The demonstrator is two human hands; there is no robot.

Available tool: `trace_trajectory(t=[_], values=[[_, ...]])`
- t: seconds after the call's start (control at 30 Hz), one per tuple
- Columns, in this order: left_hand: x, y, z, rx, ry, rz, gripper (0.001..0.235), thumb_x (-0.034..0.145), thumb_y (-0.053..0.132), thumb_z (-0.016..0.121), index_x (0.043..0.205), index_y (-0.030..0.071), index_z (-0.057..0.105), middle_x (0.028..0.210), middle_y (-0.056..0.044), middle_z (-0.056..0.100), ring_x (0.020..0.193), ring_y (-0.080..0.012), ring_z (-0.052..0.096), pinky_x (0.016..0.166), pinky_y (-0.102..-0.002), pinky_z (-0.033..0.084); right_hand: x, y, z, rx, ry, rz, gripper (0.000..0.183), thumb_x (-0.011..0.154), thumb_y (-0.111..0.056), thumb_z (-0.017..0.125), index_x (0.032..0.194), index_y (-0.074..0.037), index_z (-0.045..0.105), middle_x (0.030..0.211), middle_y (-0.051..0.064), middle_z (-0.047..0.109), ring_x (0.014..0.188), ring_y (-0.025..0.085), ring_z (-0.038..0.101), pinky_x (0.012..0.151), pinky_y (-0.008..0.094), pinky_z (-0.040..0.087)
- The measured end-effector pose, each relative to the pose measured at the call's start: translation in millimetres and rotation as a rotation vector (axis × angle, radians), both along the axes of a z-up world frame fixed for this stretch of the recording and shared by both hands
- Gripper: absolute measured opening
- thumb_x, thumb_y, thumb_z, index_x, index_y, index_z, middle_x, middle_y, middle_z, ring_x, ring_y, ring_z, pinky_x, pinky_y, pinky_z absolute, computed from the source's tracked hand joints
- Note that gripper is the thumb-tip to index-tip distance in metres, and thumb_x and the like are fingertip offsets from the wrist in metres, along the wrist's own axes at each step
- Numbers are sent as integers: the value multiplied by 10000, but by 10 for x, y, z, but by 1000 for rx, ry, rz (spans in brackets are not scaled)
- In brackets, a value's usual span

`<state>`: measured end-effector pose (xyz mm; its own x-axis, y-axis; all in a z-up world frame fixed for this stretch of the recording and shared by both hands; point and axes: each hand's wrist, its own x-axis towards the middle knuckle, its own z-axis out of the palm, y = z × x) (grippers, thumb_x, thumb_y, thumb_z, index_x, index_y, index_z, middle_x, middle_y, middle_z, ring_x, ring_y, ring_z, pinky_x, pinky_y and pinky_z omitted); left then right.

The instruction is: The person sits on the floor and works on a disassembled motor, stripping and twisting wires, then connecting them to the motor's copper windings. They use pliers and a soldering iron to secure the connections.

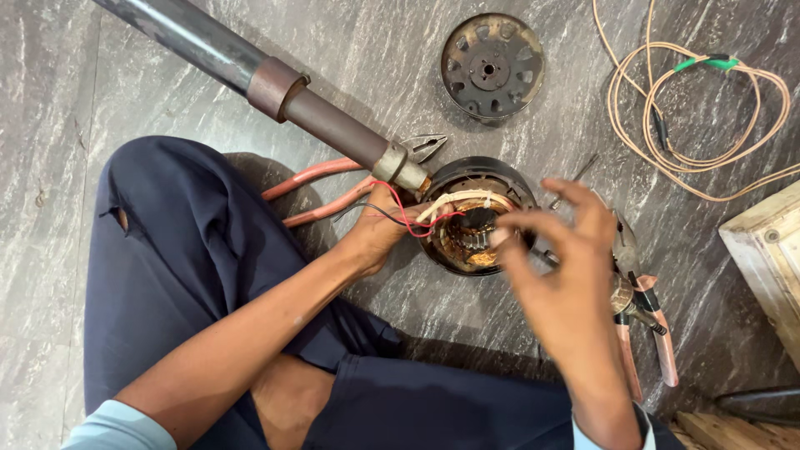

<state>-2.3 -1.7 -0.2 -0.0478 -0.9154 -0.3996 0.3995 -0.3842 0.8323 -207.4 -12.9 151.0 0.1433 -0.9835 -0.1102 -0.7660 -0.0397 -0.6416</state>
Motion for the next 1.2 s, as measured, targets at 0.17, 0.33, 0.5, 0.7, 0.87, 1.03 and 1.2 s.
trace_trajectory(t=[0.17,0.33,0.5,0.7,0.87,1.03,1.2], values=[[0,16,46,-58,36,11,608,800,231,877,1265,30,541,1171,-43,663,1071,-111,644,888,-298,543,165,126,-16,6,134,102,498,589,-268,944,1050,-130,816,1565,269,331,1498,510,83,1187,643,179],[8,-12,110,-9,68,-24,441,817,166,872,1148,-52,679,1028,-71,729,904,-130,683,782,-311,552,337,171,-102,-88,3,127,705,541,-332,949,1168,-77,757,1613,410,42,1487,613,-85,1183,678,161],[30,-18,110,-53,49,15,416,804,150,857,1120,-20,648,994,-35,726,874,-98,699,760,-292,575,467,238,-258,-166,40,51,451,688,-288,945,1051,-77,781,1641,359,107,1520,588,-30,1223,672,127],[8,-41,129,-88,43,43,438,805,148,873,1125,-11,620,987,-14,698,889,-84,673,747,-280,567,531,239,-318,-169,84,-5,264,720,-220,914,889,-78,769,1585,321,255,1522,557,73,1218,650,130],[14,-18,138,-18,78,-39,434,799,166,874,1128,-48,690,1018,-75,744,895,-120,703,784,-291,574,383,87,-179,-102,-47,88,241,709,-232,901,879,-104,788,1552,272,334,1480,510,277,1220,579,253],[17,-25,156,-37,11,-26,476,800,225,877,1148,-20,664,1044,-61,726,919,-104,684,802,-290,568,-121,-134,97,157,62,294,434,721,-252,876,1128,-158,759,1587,190,417,1451,415,395,1162,511,308],[-10,-33,175,-71,33,30,521,779,257,871,1173,56,595,1038,1,693,942,-84,658,810,-284,549,-238,-104,136,42,121,430,464,697,-208,855,1146,-153,752,1560,239,409,1447,444,371,1152,504,340]])
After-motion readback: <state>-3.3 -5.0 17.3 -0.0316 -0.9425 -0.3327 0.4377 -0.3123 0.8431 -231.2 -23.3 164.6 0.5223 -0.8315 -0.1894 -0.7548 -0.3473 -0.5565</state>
